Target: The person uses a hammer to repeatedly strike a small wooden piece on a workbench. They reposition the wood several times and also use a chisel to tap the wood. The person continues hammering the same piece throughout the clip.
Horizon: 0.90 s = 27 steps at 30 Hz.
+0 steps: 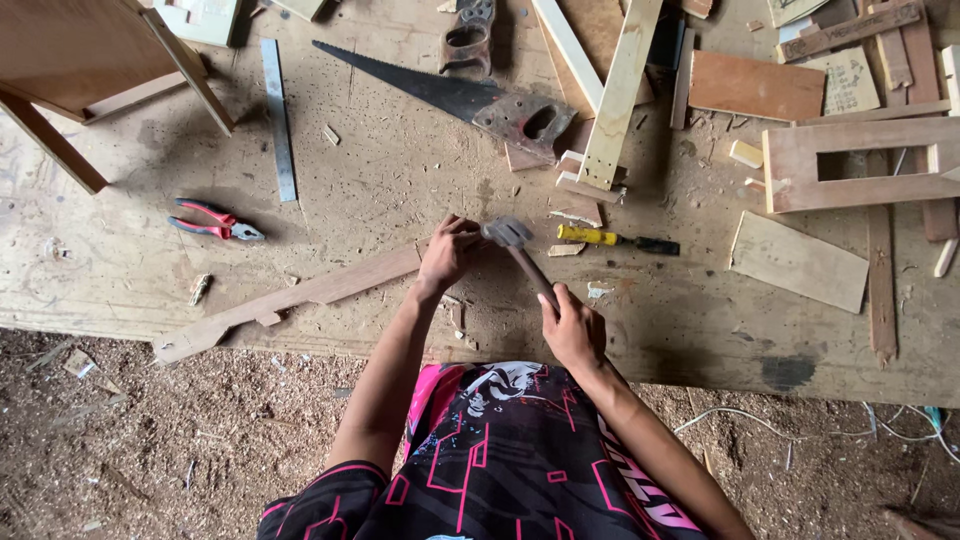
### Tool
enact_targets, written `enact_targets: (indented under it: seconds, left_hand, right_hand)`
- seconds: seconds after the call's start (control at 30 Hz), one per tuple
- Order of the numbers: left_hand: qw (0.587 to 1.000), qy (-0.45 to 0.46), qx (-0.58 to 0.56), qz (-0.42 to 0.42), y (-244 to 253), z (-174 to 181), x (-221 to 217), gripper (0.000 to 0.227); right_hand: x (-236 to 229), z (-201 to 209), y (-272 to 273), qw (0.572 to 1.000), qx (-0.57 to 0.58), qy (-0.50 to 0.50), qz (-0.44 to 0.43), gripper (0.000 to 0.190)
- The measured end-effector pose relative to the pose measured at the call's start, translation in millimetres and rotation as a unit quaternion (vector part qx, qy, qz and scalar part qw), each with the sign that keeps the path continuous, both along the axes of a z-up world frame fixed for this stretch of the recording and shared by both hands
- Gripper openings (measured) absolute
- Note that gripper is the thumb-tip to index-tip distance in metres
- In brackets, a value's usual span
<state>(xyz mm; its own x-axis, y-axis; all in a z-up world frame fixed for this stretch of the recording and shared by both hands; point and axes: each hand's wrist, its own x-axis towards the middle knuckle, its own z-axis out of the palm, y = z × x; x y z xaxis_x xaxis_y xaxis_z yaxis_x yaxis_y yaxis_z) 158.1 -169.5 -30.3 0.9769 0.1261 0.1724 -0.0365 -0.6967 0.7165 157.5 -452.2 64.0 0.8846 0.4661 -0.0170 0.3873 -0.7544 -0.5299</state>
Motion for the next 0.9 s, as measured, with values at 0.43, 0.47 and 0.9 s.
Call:
enact_targets:
  seconds: [0.43, 0.47, 0.9]
  left_hand:
    - [1.000, 0.017, -0.005, 0.007, -2, 13, 2, 0.021]
    - [0.999, -0.007, 0.032, 0.010, 2, 14, 0, 0.022]
    - [0.962, -0.007, 0.193, 0.193, 58, 60, -127, 0.070]
  right_hand:
    - [0, 14, 4, 0.999, -0.029, 0.014, -0.014, 0.026]
    - [1, 17, 6, 1.000, -0.013, -0.014, -0.011, 0.024]
    - [-9, 13, 1, 0.997, 0.034, -0.068, 0.004, 0.027]
